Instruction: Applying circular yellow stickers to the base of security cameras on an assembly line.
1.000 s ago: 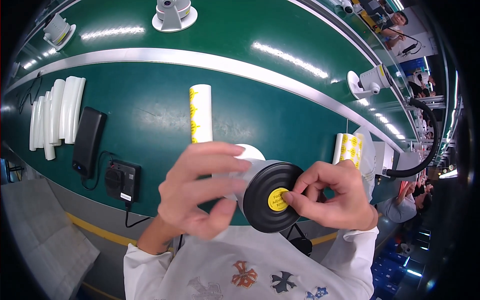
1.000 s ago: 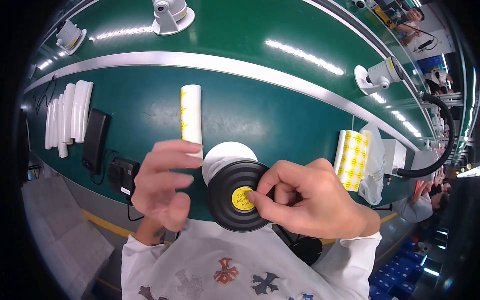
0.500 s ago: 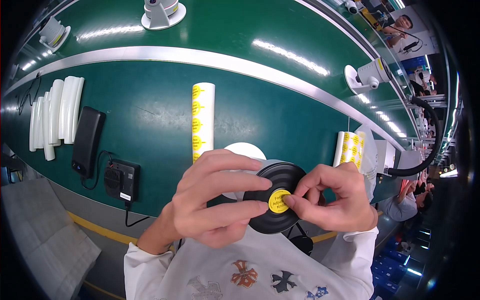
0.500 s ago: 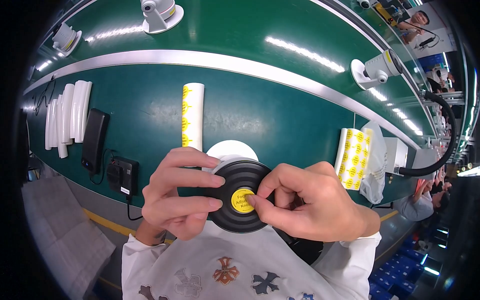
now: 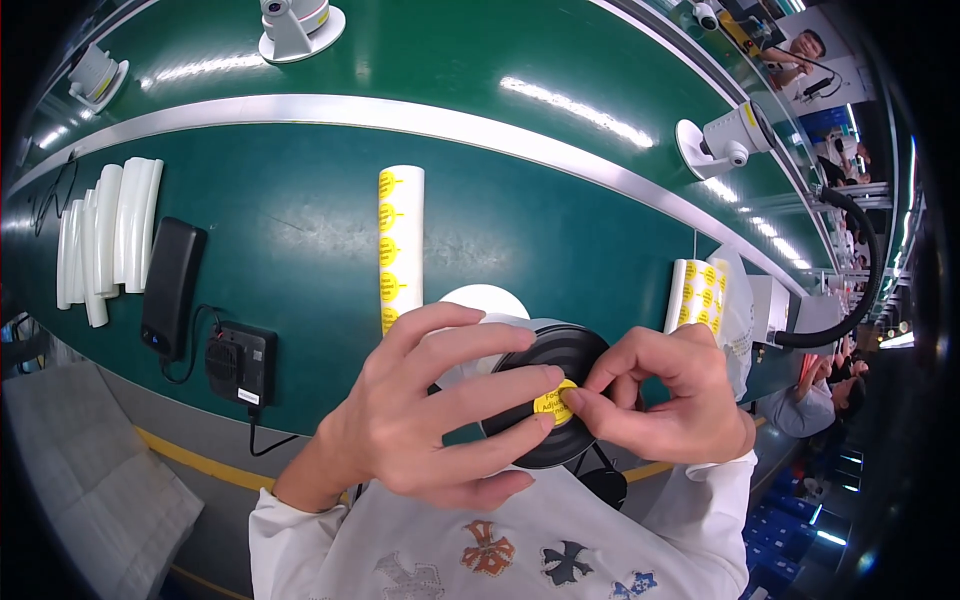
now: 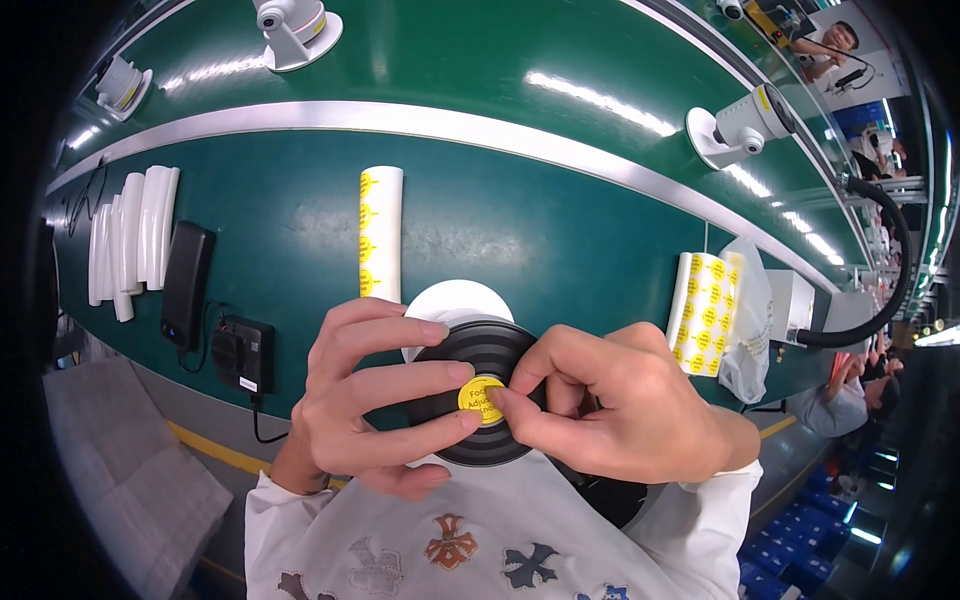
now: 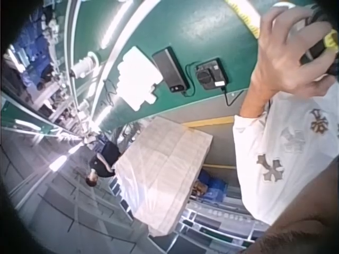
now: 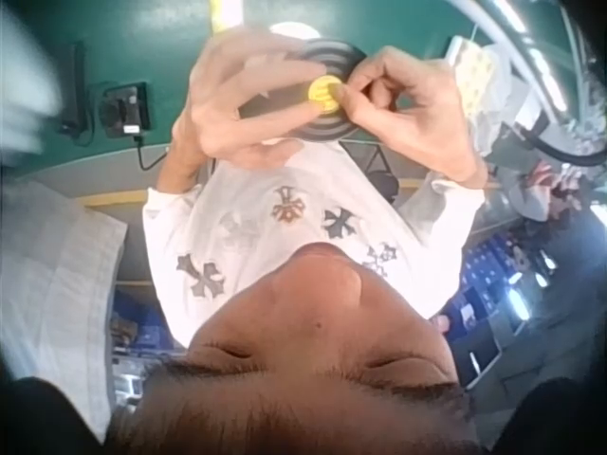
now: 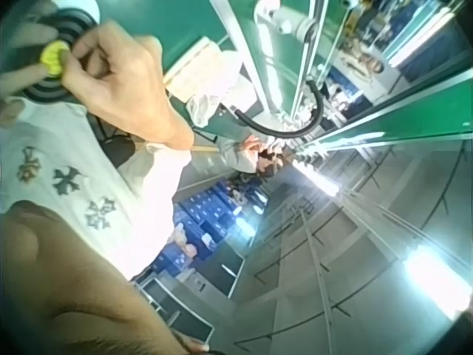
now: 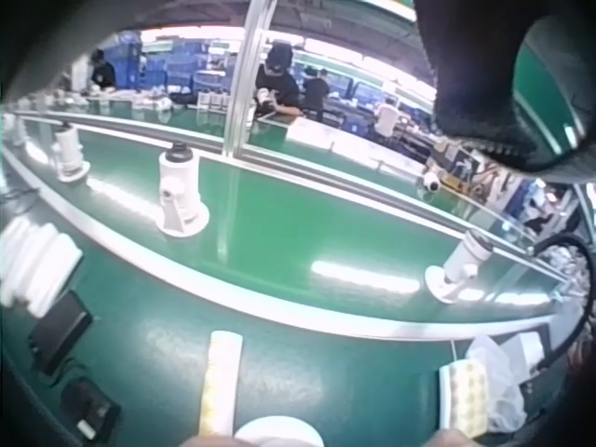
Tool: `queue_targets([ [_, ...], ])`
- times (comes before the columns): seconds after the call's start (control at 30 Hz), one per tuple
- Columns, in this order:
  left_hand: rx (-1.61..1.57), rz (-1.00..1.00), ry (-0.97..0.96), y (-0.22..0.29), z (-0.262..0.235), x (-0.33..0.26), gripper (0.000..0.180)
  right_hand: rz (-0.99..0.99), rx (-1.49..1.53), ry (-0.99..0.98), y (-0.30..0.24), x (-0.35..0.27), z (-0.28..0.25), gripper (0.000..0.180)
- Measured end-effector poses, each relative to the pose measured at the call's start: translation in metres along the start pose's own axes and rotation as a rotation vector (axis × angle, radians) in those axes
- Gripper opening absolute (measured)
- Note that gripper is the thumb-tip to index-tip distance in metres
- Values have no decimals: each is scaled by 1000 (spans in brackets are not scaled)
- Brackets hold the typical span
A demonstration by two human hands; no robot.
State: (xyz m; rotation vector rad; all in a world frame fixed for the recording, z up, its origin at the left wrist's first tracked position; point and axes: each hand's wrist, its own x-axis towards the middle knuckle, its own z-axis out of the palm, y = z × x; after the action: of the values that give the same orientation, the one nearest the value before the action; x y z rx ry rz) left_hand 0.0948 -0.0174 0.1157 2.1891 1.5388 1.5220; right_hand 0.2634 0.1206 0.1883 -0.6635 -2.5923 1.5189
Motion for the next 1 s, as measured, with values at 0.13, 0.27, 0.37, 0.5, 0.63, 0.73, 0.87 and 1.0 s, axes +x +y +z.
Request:
queue_targets([
  [0.13,53,26,5,0,3,0,19,-30,-91,-3,1,-2,-2,17],
  [0.27,83,55,-12,-2,1,0,18,48,-210,80,-2,-3,-8,18],
  [0.37,98,74,-42,-1,3,2,18,57,16,124,20,-3,-4,21],
  [0.5,129,78,-118,-1,2,10,22,39,310,55,32,-2,5,24],
  [0.63,216,64,-99,-4,2,15,32,-9,350,59,38,0,9,24],
  [0.73,211,-4,-103,-4,-2,18,38,-33,373,51,41,1,11,24],
  [0.87,188,15,22,-2,0,12,37,-53,393,40,44,0,11,24],
  [1.0,173,160,-145,-6,2,8,35,-55,412,34,43,0,11,25],
])
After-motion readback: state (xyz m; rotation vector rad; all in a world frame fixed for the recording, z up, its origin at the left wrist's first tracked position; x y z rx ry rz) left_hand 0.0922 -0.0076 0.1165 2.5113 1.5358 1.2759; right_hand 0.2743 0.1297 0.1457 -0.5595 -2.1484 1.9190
